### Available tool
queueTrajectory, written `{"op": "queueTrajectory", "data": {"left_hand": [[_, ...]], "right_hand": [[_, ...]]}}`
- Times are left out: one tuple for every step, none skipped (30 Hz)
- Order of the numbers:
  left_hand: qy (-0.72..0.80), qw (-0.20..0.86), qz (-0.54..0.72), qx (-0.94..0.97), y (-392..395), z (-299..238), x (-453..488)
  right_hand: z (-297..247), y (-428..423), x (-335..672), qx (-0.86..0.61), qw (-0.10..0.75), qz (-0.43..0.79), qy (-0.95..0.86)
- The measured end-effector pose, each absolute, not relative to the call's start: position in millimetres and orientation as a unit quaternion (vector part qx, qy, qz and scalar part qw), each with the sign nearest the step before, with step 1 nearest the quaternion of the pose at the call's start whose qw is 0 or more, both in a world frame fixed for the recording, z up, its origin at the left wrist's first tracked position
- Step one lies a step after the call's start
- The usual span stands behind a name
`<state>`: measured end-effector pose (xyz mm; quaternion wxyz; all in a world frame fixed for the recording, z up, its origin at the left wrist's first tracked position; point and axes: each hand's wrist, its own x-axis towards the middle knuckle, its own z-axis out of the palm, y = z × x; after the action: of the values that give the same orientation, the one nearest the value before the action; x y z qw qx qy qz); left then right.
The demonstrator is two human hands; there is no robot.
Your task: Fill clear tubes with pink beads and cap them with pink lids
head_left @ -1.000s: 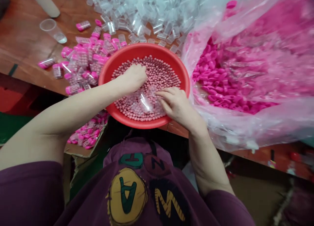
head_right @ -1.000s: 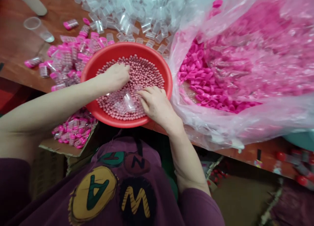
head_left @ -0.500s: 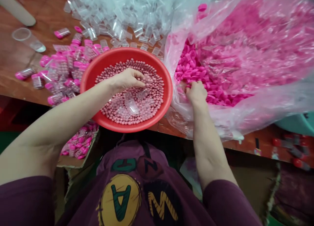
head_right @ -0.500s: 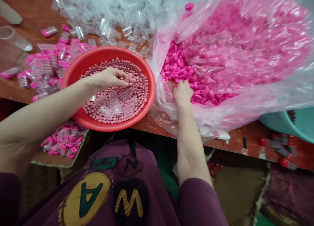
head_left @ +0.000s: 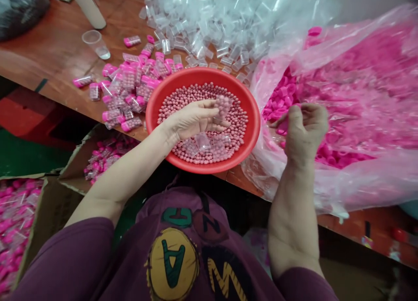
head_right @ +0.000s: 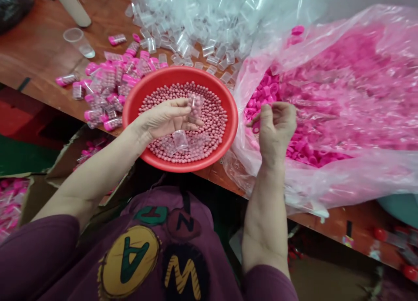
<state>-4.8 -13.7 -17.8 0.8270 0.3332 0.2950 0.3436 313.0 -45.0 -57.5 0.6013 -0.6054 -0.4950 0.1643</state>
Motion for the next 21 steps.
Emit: {"op": "queueTrajectory", "data": {"left_hand": [[0.299, 0.825, 0.35, 0.329, -13.3, -17.6, -4.8], [0.301, 0.822, 0.357, 0.325, -12.6, -16.9, -4.7], [0.302, 0.821, 0.362, 0.322, -11.9, -15.8, -4.7], [0.302, 0.82, 0.366, 0.319, -11.4, -14.4, -4.8], [0.301, 0.821, 0.368, 0.315, -11.1, -13.0, -4.9], [0.3, 0.823, 0.369, 0.31, -11.1, -11.8, -5.1], [0.299, 0.825, 0.369, 0.305, -11.1, -10.9, -5.1], [0.298, 0.828, 0.369, 0.301, -11.3, -10.4, -5.1], [0.296, 0.831, 0.366, 0.297, -11.3, -10.3, -4.9], [0.293, 0.833, 0.364, 0.295, -11.3, -10.5, -4.7], [0.289, 0.835, 0.364, 0.295, -11.0, -11.2, -4.4], [0.283, 0.836, 0.366, 0.296, -10.5, -12.1, -4.1], [0.276, 0.836, 0.369, 0.299, -9.8, -13.3, -4.0], [0.269, 0.835, 0.373, 0.303, -8.9, -14.6, -4.0], [0.262, 0.834, 0.377, 0.306, -7.9, -16.1, -4.3], [0.257, 0.832, 0.382, 0.309, -6.8, -17.5, -4.7], [0.254, 0.83, 0.386, 0.311, -5.8, -18.7, -5.4], [0.254, 0.828, 0.39, 0.312, -4.9, -19.7, -6.2], [0.257, 0.826, 0.393, 0.313, -4.4, -20.2, -7.1], [0.262, 0.822, 0.394, 0.316, -4.1, -20.4, -8.0], [0.27, 0.819, 0.393, 0.32, -4.2, -20.1, -8.8]], "right_hand": [[-51.7, -44.2, 297.4, -0.572, 0.607, 0.223, -0.504], [-47.5, -42.8, 282.5, -0.549, 0.601, 0.263, -0.518], [-45.0, -41.0, 269.1, -0.536, 0.585, 0.292, -0.534], [-44.1, -38.6, 257.7, -0.529, 0.568, 0.309, -0.549], [-44.5, -35.7, 248.4, -0.525, 0.555, 0.32, -0.561], [-45.9, -32.4, 241.2, -0.521, 0.543, 0.33, -0.57], [-47.8, -29.0, 235.7, -0.517, 0.534, 0.337, -0.578], [-49.9, -25.6, 231.4, -0.512, 0.528, 0.339, -0.587], [-51.9, -22.5, 227.8, -0.507, 0.521, 0.339, -0.598], [-53.5, -20.1, 224.4, -0.503, 0.514, 0.334, -0.609], [-54.8, -18.5, 220.8, -0.503, 0.507, 0.325, -0.62], [-55.7, -17.9, 217.1, -0.507, 0.502, 0.309, -0.63], [-56.3, -18.4, 213.3, -0.514, 0.496, 0.286, -0.639], [-56.8, -20.0, 209.8, -0.523, 0.489, 0.257, -0.649], [-57.3, -22.4, 206.8, -0.535, 0.479, 0.229, -0.657], [-58.0, -25.4, 204.7, -0.548, 0.467, 0.21, -0.661], [-58.9, -28.7, 203.6, -0.561, 0.455, 0.206, -0.661], [-60.0, -32.1, 203.5, -0.57, 0.443, 0.22, -0.656], [-61.3, -35.3, 204.3, -0.571, 0.437, 0.246, -0.65], [-62.5, -38.1, 205.6, -0.565, 0.436, 0.274, -0.645], [-63.7, -40.6, 207.1, -0.55, 0.441, 0.299, -0.643]]}}
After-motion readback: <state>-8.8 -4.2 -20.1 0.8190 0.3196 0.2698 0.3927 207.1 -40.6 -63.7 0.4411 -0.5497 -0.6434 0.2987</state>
